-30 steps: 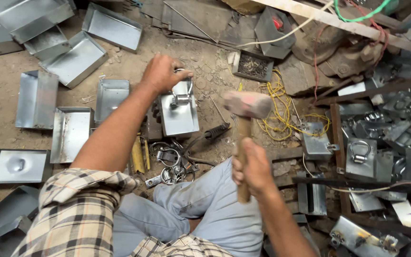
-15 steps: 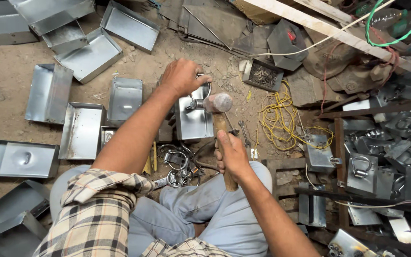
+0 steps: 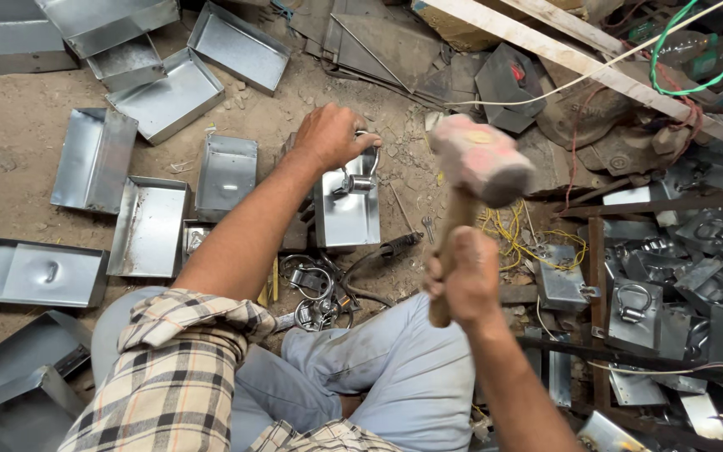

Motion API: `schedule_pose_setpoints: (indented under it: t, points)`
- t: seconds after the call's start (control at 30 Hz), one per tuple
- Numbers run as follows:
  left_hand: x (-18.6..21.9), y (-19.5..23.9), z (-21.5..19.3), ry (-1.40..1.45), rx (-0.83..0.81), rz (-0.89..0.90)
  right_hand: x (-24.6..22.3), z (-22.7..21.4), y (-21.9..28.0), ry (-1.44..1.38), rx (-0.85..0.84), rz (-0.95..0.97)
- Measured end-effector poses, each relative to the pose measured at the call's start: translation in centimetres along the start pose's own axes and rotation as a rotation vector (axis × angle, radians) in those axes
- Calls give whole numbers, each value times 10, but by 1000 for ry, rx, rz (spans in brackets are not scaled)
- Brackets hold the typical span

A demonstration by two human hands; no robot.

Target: The person assembles metal boxes by tapping components into place with a hammer and tightening fasteners with a tool.

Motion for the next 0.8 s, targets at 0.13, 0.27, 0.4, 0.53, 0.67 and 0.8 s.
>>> schedule_pose_setpoints:
  t: [0.13, 0.27, 0.4, 0.53, 0.67, 0.8]
  points:
    - [0, 4, -4, -8, 55, 61, 45, 30, -10, -51, 197, 473]
    - [-1, 6, -4, -73, 66, 53, 75, 36, -14, -12, 200, 603]
    - [0, 5, -4, -44, 86, 78, 82, 30, -14, 49, 179, 611]
    - [-3, 3, -4, -38, 85, 74, 66, 17, -11, 57, 178, 661]
    - [-8, 2, 0, -45, 101, 75, 12, -48, 14, -34, 362, 420]
    - [-10, -1, 1, -44, 112, 91, -48, -95, 21, -77, -29, -284]
Point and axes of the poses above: each hand's wrist, its own y-axis away from the middle knuckle, its own z-axis out of the palm, x = y × z, the point moved 2 cm from there along -y, towards the middle knuckle, and after that the axes turned 4 degrees about z, right-handed, at the moved point
